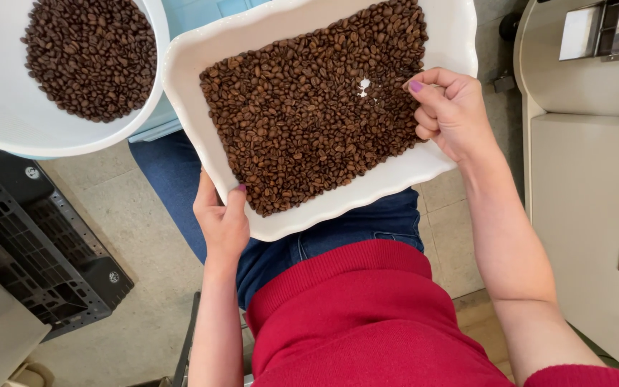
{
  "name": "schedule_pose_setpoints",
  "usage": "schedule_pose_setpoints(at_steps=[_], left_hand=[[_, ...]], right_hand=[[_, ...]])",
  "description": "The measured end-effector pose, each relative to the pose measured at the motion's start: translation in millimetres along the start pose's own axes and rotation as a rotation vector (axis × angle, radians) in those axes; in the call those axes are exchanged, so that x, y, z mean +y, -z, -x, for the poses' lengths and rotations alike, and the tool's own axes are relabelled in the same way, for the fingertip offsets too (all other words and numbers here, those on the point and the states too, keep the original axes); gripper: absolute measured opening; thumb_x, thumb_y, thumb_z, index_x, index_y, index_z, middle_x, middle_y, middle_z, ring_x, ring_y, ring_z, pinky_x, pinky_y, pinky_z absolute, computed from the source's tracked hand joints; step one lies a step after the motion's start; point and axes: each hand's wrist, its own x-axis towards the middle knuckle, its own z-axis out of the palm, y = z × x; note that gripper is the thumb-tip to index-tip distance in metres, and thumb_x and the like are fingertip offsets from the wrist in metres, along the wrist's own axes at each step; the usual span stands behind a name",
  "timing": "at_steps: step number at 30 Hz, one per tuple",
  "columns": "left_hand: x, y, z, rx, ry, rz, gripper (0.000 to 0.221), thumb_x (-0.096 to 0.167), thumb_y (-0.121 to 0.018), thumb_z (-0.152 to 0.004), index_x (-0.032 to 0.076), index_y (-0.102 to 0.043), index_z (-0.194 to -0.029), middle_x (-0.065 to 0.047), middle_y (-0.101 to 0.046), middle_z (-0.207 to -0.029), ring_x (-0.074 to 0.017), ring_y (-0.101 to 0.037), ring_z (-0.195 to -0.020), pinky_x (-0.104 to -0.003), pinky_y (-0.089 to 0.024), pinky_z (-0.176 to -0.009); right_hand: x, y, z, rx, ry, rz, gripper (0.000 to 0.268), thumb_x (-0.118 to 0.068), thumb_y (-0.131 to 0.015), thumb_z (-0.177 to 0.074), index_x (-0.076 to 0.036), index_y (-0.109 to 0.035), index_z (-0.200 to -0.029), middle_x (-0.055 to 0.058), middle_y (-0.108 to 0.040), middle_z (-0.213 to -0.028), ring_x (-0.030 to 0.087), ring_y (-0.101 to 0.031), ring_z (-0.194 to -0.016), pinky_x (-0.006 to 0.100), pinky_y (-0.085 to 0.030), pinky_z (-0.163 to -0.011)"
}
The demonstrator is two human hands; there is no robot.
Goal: Manually sorting roasted coffee beans in a tray to remove defects
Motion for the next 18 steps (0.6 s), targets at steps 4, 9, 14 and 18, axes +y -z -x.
schedule_pose_setpoints(at_steps=[4, 9, 14, 18], left_hand=[[-1.2, 0.0, -0.8, -0.007, -0.021, 0.000, 0.047, 0.004, -0.049, -0.089, 0.003, -0.055, -0.135, -0.005, -0.060, -0.112, -0.0174, -0.054, -0.100, -0.030, -0.044, -0.085], [-0.4, -0.9, -0.1, 0.003, -0.018, -0.012, 0.047, 0.004, -0.049, -0.088, 0.003, -0.056, -0.134, -0.004, -0.060, -0.111, -0.0166, -0.053, -0.099, -0.030, -0.044, -0.084], [-1.4, -1.8, 0.0, 0.012, -0.025, 0.005, 0.040, 0.003, -0.048, -0.088, 0.002, -0.059, -0.126, -0.002, -0.057, -0.103, -0.0145, -0.051, -0.093, -0.027, -0.042, -0.081], [-1.7, -1.8, 0.4, 0.016, -0.025, -0.019, 0.041, 0.003, -0.049, -0.088, 0.003, -0.058, -0.127, -0.002, -0.058, -0.106, -0.0149, -0.051, -0.095, -0.028, -0.043, -0.081]], right_hand=[[2.5, 5.1, 3.3, 0.028, -0.010, -0.024, 0.008, -0.011, -0.065, -0.104, -0.008, -0.065, -0.096, -0.007, -0.022, -0.056, 0.005, -0.018, -0.045, 0.025, -0.014, -0.043], [5.6, 0.6, 5.3, 0.038, 0.095, 0.150, 0.010, -0.009, -0.063, -0.106, -0.002, -0.066, -0.099, -0.006, -0.028, -0.052, 0.006, -0.018, -0.045, 0.025, -0.018, -0.044], [-1.0, 1.1, 13.3, 0.114, 0.218, 0.426, 0.014, -0.008, -0.071, -0.105, -0.006, -0.063, -0.094, -0.007, -0.029, -0.051, 0.006, -0.027, -0.044, 0.022, -0.033, -0.043], [0.9, 11.6, 17.9, 0.187, 0.341, 0.811, 0.013, -0.006, -0.073, -0.106, -0.010, -0.066, -0.095, -0.010, -0.029, -0.053, 0.004, -0.022, -0.055, 0.019, -0.031, -0.067]])
